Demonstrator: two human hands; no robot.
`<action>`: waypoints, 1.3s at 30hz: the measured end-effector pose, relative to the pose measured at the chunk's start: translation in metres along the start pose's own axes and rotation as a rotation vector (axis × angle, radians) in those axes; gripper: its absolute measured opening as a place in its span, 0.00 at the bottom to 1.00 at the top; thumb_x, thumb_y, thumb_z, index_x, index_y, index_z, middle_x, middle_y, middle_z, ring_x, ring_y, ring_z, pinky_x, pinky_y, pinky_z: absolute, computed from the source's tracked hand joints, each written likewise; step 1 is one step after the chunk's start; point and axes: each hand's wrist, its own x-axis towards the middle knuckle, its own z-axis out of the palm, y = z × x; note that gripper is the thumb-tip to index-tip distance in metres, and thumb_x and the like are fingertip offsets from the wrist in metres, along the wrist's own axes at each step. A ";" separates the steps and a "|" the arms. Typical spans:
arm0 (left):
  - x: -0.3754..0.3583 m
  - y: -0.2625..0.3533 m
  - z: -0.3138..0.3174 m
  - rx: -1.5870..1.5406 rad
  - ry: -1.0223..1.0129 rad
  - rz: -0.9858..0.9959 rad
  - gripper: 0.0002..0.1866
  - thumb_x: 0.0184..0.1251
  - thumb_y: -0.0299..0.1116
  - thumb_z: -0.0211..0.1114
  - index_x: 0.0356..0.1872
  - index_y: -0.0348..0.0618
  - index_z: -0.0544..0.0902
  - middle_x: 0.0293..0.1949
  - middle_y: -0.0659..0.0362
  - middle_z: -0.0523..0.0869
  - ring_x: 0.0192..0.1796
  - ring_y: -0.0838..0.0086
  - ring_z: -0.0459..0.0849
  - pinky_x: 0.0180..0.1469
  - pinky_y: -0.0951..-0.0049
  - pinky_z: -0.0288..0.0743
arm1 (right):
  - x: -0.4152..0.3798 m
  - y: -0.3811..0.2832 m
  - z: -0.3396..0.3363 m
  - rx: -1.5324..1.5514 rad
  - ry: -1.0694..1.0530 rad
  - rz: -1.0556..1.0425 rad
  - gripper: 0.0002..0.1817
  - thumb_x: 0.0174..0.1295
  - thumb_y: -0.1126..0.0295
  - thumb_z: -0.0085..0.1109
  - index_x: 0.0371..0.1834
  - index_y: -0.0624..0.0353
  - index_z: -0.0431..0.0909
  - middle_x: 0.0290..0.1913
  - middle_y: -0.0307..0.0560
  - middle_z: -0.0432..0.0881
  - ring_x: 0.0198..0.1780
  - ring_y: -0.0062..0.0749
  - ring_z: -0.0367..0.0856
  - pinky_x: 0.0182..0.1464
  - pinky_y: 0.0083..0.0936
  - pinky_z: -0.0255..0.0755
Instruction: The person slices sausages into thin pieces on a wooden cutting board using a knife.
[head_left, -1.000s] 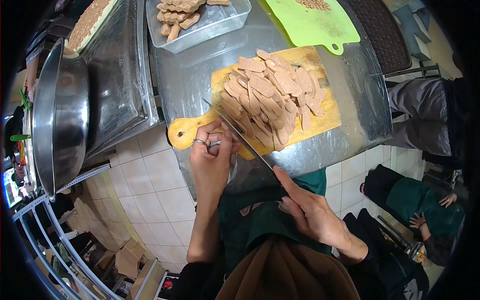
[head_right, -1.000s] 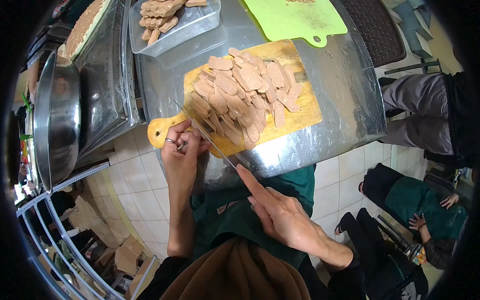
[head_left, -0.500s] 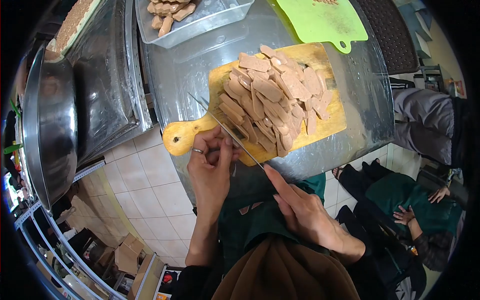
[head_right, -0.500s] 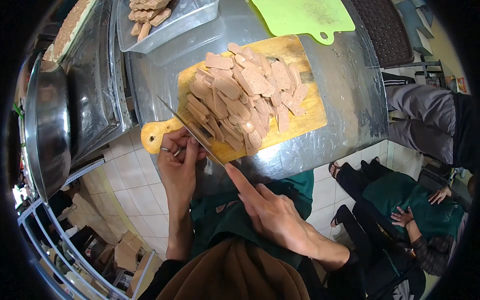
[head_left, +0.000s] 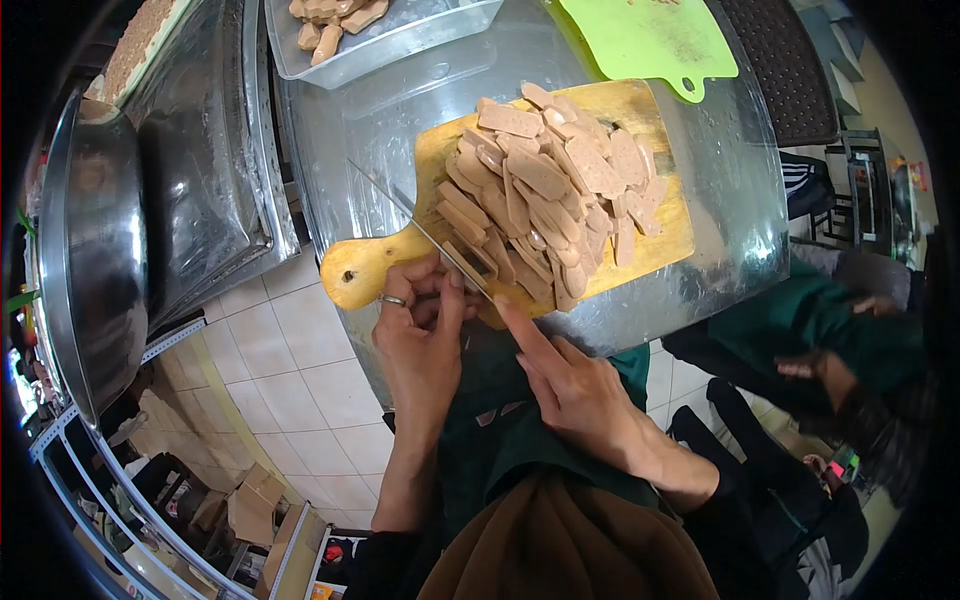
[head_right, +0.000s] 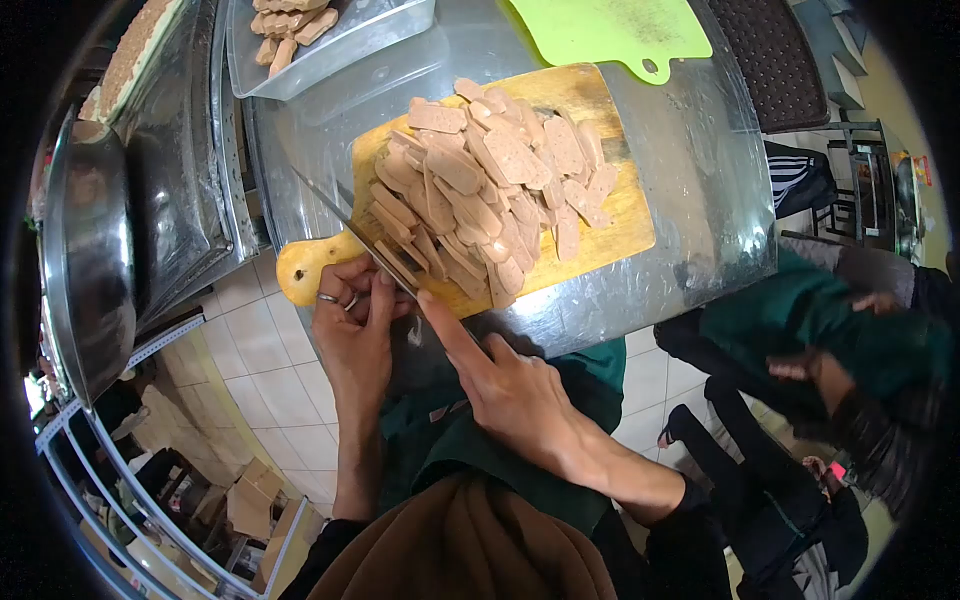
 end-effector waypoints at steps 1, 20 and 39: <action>0.000 -0.001 0.000 0.006 0.005 0.006 0.12 0.74 0.28 0.62 0.53 0.33 0.76 0.37 0.55 0.85 0.37 0.77 0.87 0.39 0.79 0.83 | 0.003 -0.002 -0.001 -0.010 -0.015 0.023 0.36 0.68 0.77 0.54 0.79 0.47 0.54 0.34 0.60 0.79 0.33 0.62 0.81 0.35 0.49 0.77; 0.001 -0.004 0.002 0.079 -0.001 0.089 0.12 0.73 0.26 0.62 0.52 0.31 0.75 0.34 0.54 0.86 0.35 0.75 0.88 0.37 0.79 0.81 | -0.016 0.025 -0.022 0.393 -0.002 -0.040 0.32 0.70 0.80 0.49 0.78 0.53 0.58 0.33 0.52 0.80 0.31 0.35 0.78 0.38 0.28 0.74; 0.026 0.002 -0.006 0.361 -0.033 0.235 0.13 0.71 0.31 0.64 0.48 0.30 0.80 0.31 0.54 0.88 0.30 0.75 0.88 0.34 0.76 0.80 | -0.035 0.049 -0.070 0.920 -0.026 0.018 0.30 0.78 0.69 0.41 0.81 0.48 0.50 0.23 0.36 0.69 0.16 0.13 0.61 0.17 0.13 0.59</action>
